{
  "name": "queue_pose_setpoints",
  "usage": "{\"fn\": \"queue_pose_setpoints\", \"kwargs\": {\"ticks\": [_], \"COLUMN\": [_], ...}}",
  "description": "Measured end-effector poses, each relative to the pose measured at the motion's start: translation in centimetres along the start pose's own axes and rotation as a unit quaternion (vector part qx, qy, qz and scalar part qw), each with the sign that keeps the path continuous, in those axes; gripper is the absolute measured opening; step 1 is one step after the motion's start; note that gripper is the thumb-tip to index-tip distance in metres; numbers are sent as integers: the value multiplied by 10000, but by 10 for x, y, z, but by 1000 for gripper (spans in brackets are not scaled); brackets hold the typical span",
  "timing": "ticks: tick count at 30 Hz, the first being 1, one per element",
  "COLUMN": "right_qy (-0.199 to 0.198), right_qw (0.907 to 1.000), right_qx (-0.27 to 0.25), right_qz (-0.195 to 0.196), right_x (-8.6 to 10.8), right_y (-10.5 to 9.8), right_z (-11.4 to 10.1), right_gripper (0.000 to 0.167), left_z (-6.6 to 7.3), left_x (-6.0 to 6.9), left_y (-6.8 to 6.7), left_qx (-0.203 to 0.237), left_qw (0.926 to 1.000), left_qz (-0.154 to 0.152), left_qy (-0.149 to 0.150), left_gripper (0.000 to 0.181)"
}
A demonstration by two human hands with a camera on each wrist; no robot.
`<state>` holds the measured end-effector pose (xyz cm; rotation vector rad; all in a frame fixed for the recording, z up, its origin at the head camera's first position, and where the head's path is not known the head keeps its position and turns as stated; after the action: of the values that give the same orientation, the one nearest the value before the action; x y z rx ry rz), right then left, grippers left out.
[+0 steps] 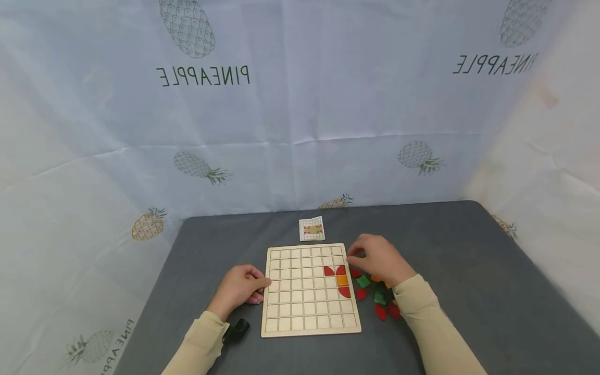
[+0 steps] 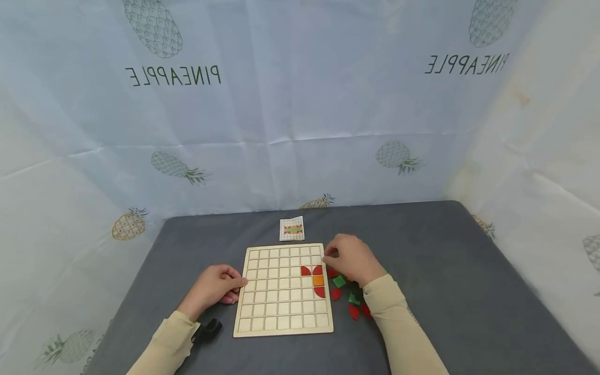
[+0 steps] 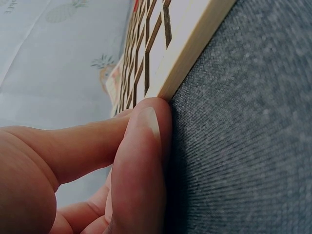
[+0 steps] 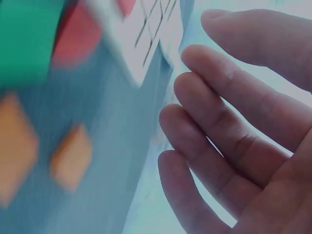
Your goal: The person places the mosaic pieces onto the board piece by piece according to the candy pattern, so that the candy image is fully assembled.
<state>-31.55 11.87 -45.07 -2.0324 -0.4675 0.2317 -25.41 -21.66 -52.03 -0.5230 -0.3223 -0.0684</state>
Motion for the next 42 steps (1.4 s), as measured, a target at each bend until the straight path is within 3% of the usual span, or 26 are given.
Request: {"fn": "queue_pose_setpoints", "kwargs": {"ticks": [6,14,20,27,36,42], "right_qy": [15,210,451,702,559,673], "right_qw": [9998,9998,9987,9972,9983,9975], "right_qx": [175,21,38,-143,124,183], "right_qz": [36,-47,-225,-232,-142,-125], "right_x": [28,73,90,96,101,105], "right_y": [-24,-32,-29,-22,-24,-28], "right_z": [37,87,112,123,125,131], "right_gripper": [5,8,16,24,22,25], "left_z": [-5,-6,-7,-9,-6,-2], "left_x": [4,4,1,2,0,-2], "left_y": [-6,-9,-7,-5,0,1], "left_qx": [11,50,41,96,143,110], "left_qw": [9999,9998,9998,9997,9997,9998], "left_qz": [79,133,128,80,-32,-36], "left_qy": [-129,-144,-166,-228,-177,-145], "left_gripper": [23,21,21,22,22,21]}}
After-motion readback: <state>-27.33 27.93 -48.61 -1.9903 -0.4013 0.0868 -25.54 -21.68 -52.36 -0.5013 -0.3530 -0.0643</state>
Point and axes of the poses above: each hand's wrist, its own x-axis away from the middle knuckle, its own y-axis out of the palm, z = x × y, the point moved 10 cm from there along -x, towards the middle knuckle, and after that the axes turned 5 degrees about -z, right-handed, at the moved point
